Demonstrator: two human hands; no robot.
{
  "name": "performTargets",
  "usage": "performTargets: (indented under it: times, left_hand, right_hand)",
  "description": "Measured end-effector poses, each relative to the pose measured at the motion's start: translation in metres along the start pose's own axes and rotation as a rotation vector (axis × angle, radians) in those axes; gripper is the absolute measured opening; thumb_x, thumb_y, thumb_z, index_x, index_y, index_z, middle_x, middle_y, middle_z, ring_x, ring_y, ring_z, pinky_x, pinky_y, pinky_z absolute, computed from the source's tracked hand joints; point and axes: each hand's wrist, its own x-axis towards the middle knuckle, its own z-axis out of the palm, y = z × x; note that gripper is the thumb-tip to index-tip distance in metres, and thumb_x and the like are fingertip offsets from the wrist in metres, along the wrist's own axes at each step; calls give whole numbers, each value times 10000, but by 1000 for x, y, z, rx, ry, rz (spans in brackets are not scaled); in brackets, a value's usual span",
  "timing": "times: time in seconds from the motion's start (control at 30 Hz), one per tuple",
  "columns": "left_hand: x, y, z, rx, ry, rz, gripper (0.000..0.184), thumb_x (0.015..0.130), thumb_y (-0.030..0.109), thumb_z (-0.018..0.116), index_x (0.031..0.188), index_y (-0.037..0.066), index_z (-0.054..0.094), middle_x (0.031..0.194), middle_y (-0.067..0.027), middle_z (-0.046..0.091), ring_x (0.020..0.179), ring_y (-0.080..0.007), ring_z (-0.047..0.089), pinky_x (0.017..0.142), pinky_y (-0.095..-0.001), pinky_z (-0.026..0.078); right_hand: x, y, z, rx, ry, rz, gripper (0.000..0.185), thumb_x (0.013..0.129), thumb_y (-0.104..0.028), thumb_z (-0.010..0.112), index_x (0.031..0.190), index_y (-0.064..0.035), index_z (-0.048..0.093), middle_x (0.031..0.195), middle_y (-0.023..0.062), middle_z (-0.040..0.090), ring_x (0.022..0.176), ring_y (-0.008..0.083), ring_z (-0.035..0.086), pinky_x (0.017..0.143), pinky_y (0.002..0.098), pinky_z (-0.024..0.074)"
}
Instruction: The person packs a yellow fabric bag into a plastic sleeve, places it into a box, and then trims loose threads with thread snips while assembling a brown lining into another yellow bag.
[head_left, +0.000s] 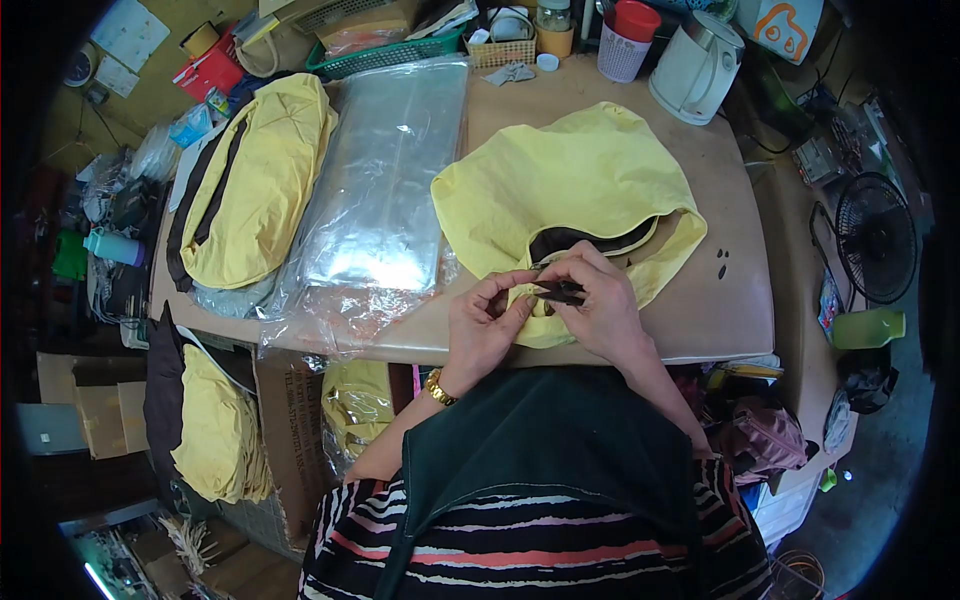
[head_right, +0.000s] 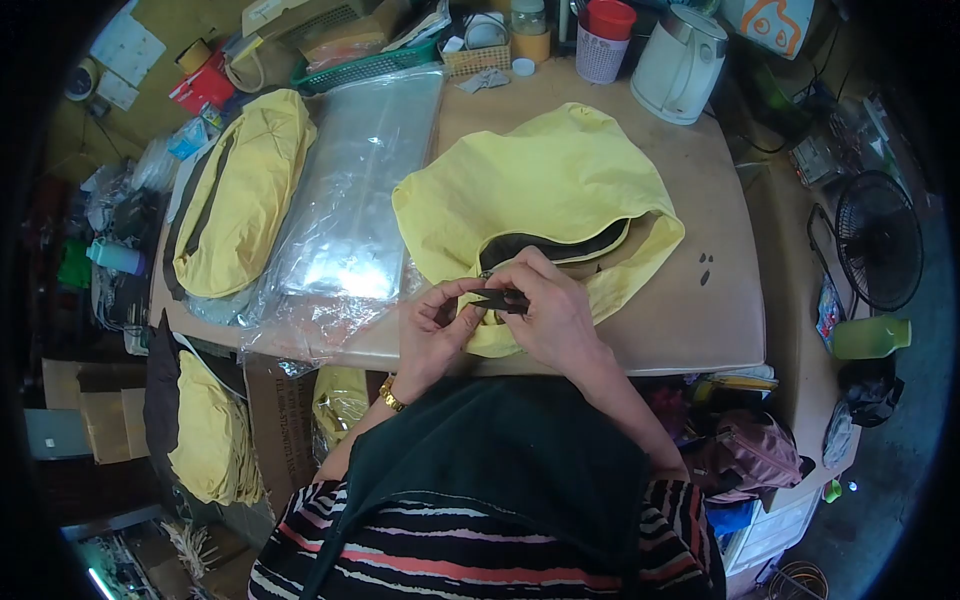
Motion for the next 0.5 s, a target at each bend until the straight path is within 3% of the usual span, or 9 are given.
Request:
performTargets:
  times: [0.17, 0.27, 0.33, 0.4, 0.47, 0.5]
  left_hand:
    - [-2, 7, 1, 31, -18, 35, 295, 825, -60, 630, 1111, 4, 661, 738, 83, 515, 589, 0, 355, 524, -168, 313]
    - [-2, 9, 0, 97, -34, 70, 329, 808, -67, 629, 1129, 4, 655, 781, 70, 528, 604, -9, 371, 544, -172, 341]
    - [0, 4, -1, 229, -41, 166, 366, 797, -59, 641, 1156, 12, 649, 786, 67, 509, 607, -14, 362, 547, -173, 336]
    - [-1, 4, -1, 183, -38, 137, 373, 800, -48, 651, 1168, 15, 646, 766, 73, 488, 605, -13, 353, 546, -170, 328]
    - [-1, 5, -1, 139, -38, 109, 380, 804, -36, 660, 1179, 18, 644, 746, 78, 466, 604, -12, 344, 545, -167, 320]
    - [-2, 6, -1, 90, -38, 56, 383, 809, -30, 670, 1188, 22, 642, 736, 86, 449, 603, -8, 334, 541, -164, 308]
  right_hand:
    - [5, -4, -2, -205, -49, -166, 244, 667, 85, 664, 877, -24, 603, 858, 106, 547, 704, 271, 604, 571, 353, 465]
    - [4, -10, -3, -233, -86, -74, 262, 669, 100, 625, 896, -21, 575, 861, 114, 548, 705, 285, 596, 586, 368, 469]
    - [4, -9, 2, -247, -67, -110, 269, 671, 101, 619, 902, -18, 550, 846, 118, 536, 691, 284, 581, 582, 362, 461]
    - [3, -5, 5, -262, -45, -145, 278, 672, 103, 613, 908, -15, 526, 831, 123, 525, 677, 283, 567, 577, 357, 453]
    - [4, 1, 6, -165, -54, -102, 162, 799, -19, 634, 925, -40, 535, 805, 58, 512, 650, 227, 580, 568, 352, 453]
    - [5, 8, 9, -165, -53, -104, 162, 799, -19, 634, 925, -40, 535, 805, 58, 512, 650, 227, 580, 568, 352, 453]
